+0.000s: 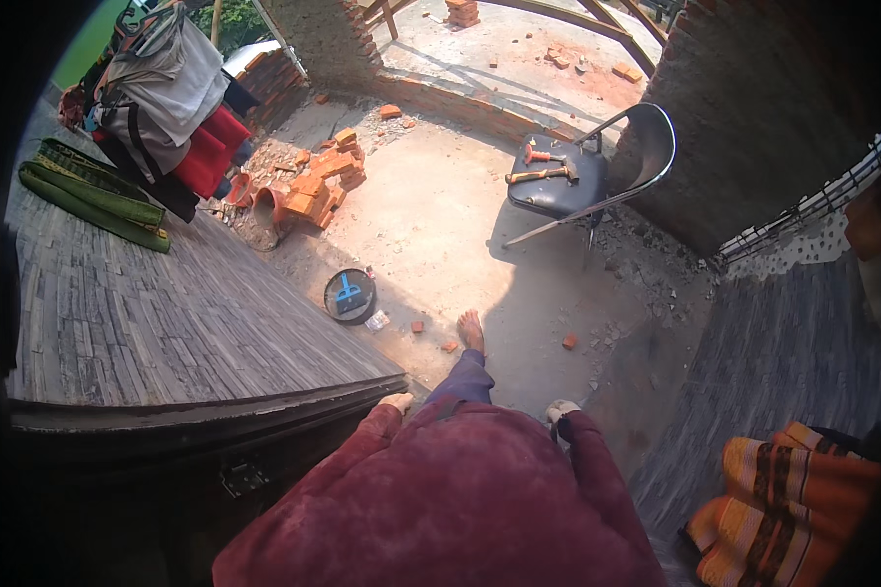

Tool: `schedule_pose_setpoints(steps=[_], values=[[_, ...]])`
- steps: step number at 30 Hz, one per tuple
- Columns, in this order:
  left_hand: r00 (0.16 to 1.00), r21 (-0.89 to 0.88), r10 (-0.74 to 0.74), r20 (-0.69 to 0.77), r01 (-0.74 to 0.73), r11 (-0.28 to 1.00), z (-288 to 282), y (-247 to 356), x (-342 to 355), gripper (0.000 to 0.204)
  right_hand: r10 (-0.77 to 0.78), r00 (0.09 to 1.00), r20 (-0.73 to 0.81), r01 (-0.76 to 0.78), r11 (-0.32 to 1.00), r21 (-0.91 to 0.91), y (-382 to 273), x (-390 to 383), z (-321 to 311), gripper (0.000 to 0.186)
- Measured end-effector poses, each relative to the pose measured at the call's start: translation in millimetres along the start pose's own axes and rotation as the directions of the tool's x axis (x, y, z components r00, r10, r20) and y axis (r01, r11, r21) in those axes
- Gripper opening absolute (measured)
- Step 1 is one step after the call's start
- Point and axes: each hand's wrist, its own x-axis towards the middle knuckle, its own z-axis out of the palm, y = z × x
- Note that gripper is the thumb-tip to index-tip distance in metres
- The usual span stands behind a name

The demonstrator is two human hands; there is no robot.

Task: The person scoops mortar from a bucket using a trowel and applies it to a brick wall. They then place bricks onto the mortar, tapping them into position. The person repeats this process, adding mortar and bricks to extend the wall.

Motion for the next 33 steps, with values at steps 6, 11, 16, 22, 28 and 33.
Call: schedule_pose_setpoints(steps=[6,11,16,22,28,33], values=[[0.903,0.227,-0.377,-0.205,0.418,0.880,-43.2,-31.9,144.8,0.057,0.092,0.995,0.039,-0.082,0.976,-0.203,-89.5,75.0,-84.9,0.057],[0.945,0.249,0.304,0.119,-0.325,0.912,-156.4,59.3,239.9,0.054,-0.034,0.958,-0.286,0.031,0.999,-0.015,-88.1,139.7,-169.8,0.037],[0.933,-0.289,0.231,-0.276,-0.310,0.906,-309.8,224.9,253.9,0.039,0.012,0.943,-0.331,0.072,0.968,0.242,-211.4,189.0,-200.7,0.034],[0.919,-0.557,0.110,-0.377,-0.321,0.766,-401.6,286.6,266.5,0.036,-0.122,0.987,-0.105,0.140,0.974,0.176,-284.3,349.0,-176.5,0.035],[0.990,-0.015,0.035,-0.134,-0.037,0.999,-398.9,222.2,322.9,0.043,-0.222,0.970,-0.096,0.217,0.974,-0.065,-313.2,488.7,-239.6,0.047],[0.966,-0.283,-0.259,-0.006,0.246,0.927,-401.0,199.5,323.7,0.039,-0.142,0.987,0.077,0.148,0.985,-0.084,-455.4,487.2,-382.1,0.050]])
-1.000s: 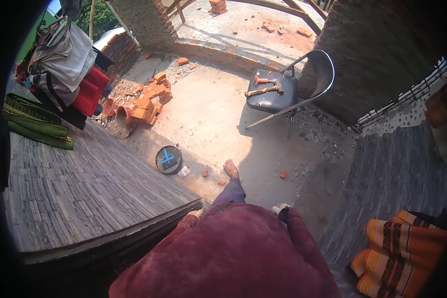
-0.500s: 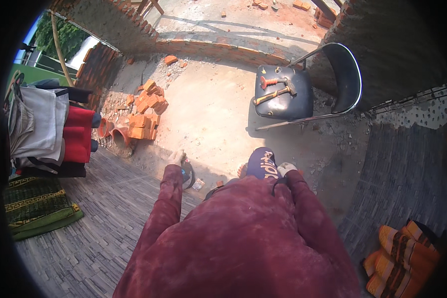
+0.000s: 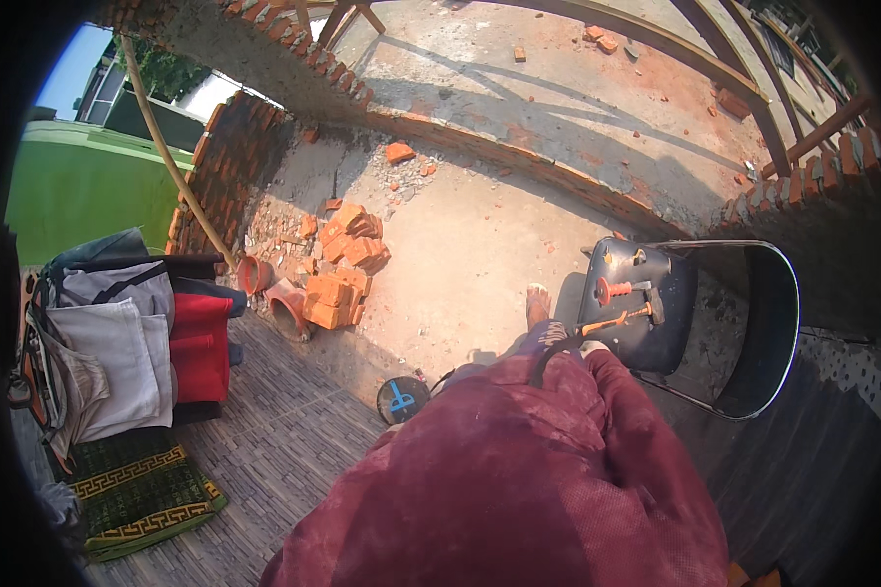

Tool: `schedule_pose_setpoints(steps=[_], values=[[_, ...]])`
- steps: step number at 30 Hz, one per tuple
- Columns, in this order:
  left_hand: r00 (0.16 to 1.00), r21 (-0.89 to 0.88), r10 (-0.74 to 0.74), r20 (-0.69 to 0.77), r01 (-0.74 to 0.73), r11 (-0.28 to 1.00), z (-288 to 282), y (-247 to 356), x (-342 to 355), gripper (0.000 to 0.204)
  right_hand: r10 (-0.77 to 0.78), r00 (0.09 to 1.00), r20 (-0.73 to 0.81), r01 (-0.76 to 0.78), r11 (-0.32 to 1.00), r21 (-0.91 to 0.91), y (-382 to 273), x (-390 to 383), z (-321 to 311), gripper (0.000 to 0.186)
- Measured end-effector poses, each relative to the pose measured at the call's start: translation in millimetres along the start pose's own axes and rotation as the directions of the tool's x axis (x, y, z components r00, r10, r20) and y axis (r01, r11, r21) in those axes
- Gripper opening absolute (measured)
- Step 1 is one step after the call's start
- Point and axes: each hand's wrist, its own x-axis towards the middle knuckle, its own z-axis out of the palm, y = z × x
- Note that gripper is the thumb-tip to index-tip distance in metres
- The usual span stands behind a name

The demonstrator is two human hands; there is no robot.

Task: The person scoops mortar from a bucket using a trowel and applies it to a brick wall. They then place bricks onto the mortar, tapping them into position. The person repeats this process, adding mortar and bricks to extend the wall.

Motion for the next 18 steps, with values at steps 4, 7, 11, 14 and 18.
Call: schedule_pose_setpoints(steps=[4,7,11,14,18], values=[[0.977,-0.352,0.058,-0.205,-0.129,0.927,-19.9,81.7,58.9,0.034,-0.040,0.995,-0.092,0.019,0.976,-0.215,-77.9,38.7,-127.9,0.044],[0.938,-0.530,0.194,-0.288,-0.325,0.783,-16.3,181.0,81.2,0.034,-0.020,0.994,-0.105,-0.020,0.932,-0.362,-166.7,62.8,-225.4,0.042],[0.825,-0.170,0.497,-0.270,-0.549,0.818,-62.3,240.6,150.3,0.039,-0.154,0.966,-0.205,0.109,0.970,-0.218,-261.8,134.9,-287.4,0.028],[0.902,-0.081,0.406,-0.145,-0.419,0.904,-88.2,336.6,156.2,0.044,-0.025,0.975,-0.220,0.019,0.999,-0.029,-296.6,159.0,-327.7,0.013],[0.978,-0.102,0.168,-0.127,-0.181,0.978,-184.0,290.2,233.8,0.051,0.015,0.994,-0.110,0.025,0.937,0.350,-378.5,202.1,-285.1,0.013]])
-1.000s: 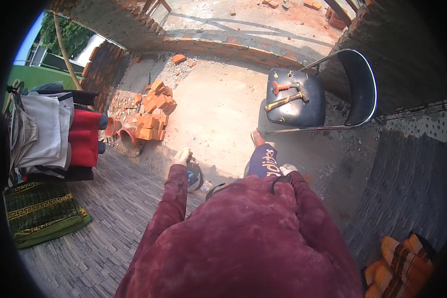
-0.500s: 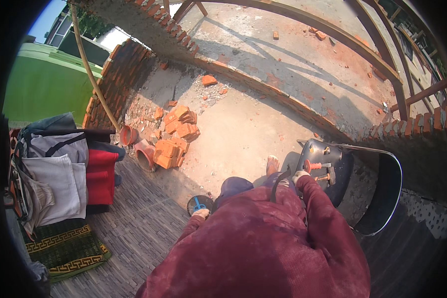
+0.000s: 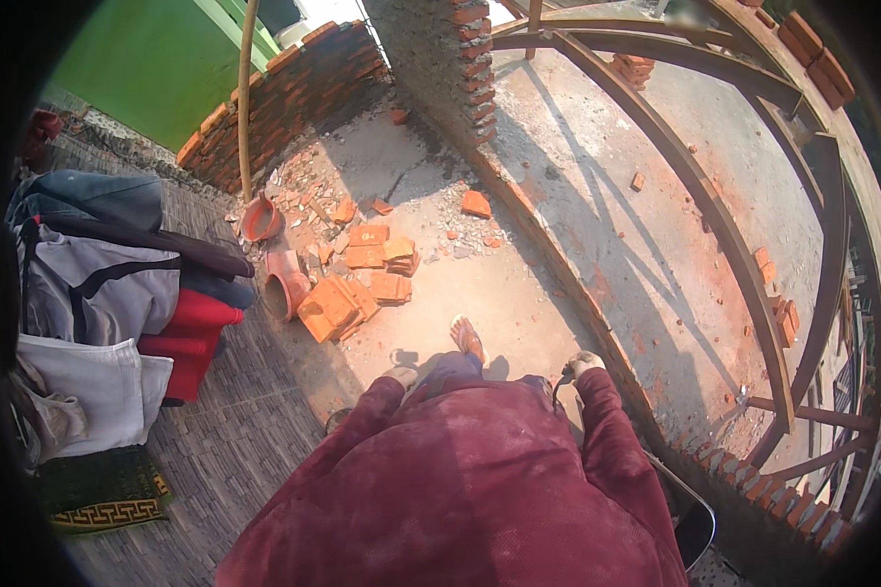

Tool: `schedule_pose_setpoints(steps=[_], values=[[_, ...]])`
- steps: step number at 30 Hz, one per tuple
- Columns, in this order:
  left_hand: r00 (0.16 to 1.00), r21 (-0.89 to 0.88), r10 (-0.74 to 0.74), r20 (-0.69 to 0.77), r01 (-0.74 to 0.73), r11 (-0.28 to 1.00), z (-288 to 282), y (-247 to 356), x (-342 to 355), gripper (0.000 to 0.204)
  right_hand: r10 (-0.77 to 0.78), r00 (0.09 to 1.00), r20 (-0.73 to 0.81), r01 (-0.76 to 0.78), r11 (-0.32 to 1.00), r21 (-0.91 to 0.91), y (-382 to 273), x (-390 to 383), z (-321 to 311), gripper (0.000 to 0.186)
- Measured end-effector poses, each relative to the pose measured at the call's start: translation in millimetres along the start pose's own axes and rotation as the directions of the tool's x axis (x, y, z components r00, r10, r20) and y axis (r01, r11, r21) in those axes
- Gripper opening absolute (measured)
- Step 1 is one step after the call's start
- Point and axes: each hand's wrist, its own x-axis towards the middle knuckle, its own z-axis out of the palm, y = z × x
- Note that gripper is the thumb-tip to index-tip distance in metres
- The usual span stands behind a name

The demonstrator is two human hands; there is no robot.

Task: The person scoops mortar from a bucket using a trowel and applies it to a brick wall. They then place bricks onto the mortar, tapping them into position. The person repeats this process, adding mortar and bricks to extend the wall.

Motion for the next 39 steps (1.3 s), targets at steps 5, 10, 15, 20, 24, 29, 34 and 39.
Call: schedule_pose_setpoints(steps=[5,10,15,20,24,29,34,39], values=[[0.990,0.279,0.105,-0.098,-0.074,0.957,-97.5,66.1,39.0,0.048,0.023,0.993,0.118,0.044,0.844,-0.534,-12.6,13.5,7.3,0.016],[0.945,-0.396,-0.053,-0.324,-0.085,0.914,-163.8,109.7,75.9,0.045,-0.011,0.981,0.195,0.144,0.717,-0.683,-75.9,73.8,8.4,0.019],[0.936,-0.397,-0.164,-0.312,0.029,0.917,-175.5,127.3,101.2,0.050,-0.055,0.958,0.282,0.264,0.556,-0.788,-173.7,172.0,1.9,0.021],[0.885,-0.085,-0.339,-0.319,0.330,0.940,-180.3,75.9,140.6,0.057,-0.208,0.835,0.509,0.548,0.247,-0.799,-328.3,293.1,52.4,0.024],[0.859,-0.267,-0.434,-0.270,0.366,0.892,-207.8,135.1,172.1,0.051,0.082,0.904,0.420,0.218,0.756,-0.617,-487.7,333.8,79.9,0.017],[0.886,-0.343,-0.384,-0.260,0.287,0.894,-261.3,190.4,214.0,0.045,0.033,0.856,0.516,0.384,0.627,-0.677,-594.1,375.8,144.9,0.014],[0.957,0.085,0.009,-0.291,0.016,0.996,-280.6,156.0,233.4,0.042,-0.065,0.690,0.721,0.597,0.615,-0.515,-589.1,395.5,236.2,0.024],[0.980,-0.216,-0.075,-0.182,0.034,0.976,-372.8,230.9,331.5,0.034,-0.013,0.700,0.714,0.706,0.164,-0.689,-620.3,487.0,194.7,0.035]])
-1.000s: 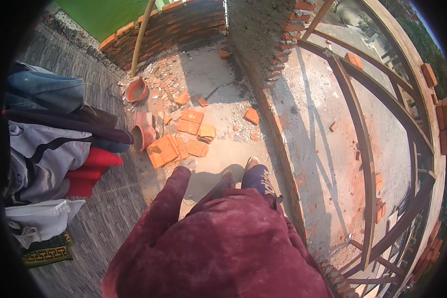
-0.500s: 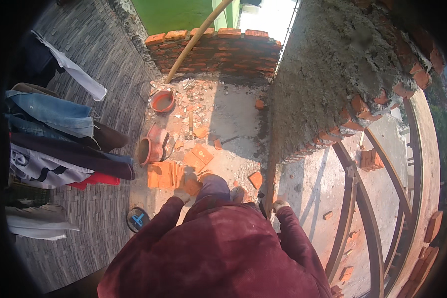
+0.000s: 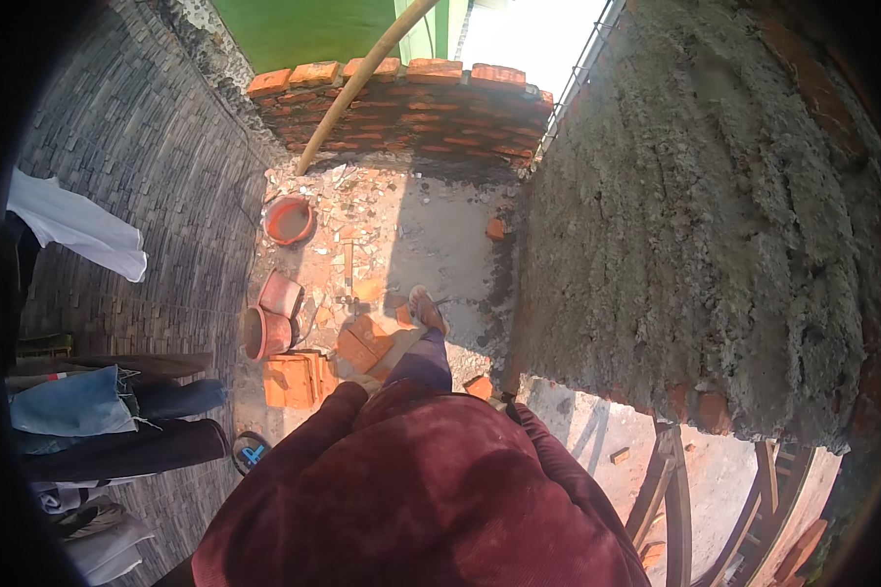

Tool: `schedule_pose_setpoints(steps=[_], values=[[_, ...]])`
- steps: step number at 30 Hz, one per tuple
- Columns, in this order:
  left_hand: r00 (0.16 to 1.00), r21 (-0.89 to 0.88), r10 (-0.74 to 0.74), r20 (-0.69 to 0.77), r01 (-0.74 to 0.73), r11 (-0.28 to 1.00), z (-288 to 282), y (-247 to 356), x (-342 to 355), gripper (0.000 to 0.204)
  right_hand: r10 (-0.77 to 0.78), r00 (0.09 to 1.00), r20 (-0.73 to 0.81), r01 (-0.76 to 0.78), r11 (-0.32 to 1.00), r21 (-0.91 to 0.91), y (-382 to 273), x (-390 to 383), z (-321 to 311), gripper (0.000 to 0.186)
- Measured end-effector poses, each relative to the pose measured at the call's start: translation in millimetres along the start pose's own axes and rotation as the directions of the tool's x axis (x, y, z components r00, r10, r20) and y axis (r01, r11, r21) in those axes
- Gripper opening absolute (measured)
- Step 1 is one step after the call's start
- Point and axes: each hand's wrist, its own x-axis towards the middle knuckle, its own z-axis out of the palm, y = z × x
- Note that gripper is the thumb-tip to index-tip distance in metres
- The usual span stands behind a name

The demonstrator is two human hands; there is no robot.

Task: The person scoops mortar from a bucket using a trowel and applies it to a brick wall. They then place bricks onto the mortar, tapping them into position. The person repeats this process, adding mortar and bricks to extend the wall.

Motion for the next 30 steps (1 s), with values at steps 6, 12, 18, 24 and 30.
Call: schedule_pose_setpoints(steps=[6,12,18,24,30], values=[[0.973,0.133,0.131,-0.189,-0.107,0.985,-118.8,-50.0,62.5,0.043,0.122,0.987,-0.103,-0.120,0.992,0.024,-125.5,49.2,-132.4,0.040],[0.900,-0.282,0.030,-0.436,-0.168,0.945,-283.8,82.9,121.6,0.041,0.194,0.956,-0.222,-0.095,0.915,0.392,-131.2,146.9,-265.3,0.029],[0.866,-0.554,-0.122,-0.486,-0.198,0.808,-336.9,96.9,135.9,0.044,0.012,0.974,-0.227,0.059,0.950,0.307,-173.7,253.3,-313.4,0.025],[0.841,-0.481,-0.540,-0.006,0.471,0.740,-297.5,91.6,115.6,0.076,0.085,0.996,0.008,-0.085,0.985,0.150,-171.6,360.8,-384.1,0.041],[0.808,-0.025,-0.566,0.161,0.577,0.816,-224.4,82.2,99.7,0.060,-0.040,0.980,0.196,0.063,0.992,-0.113,-225.3,454.4,-471.8,0.043]])
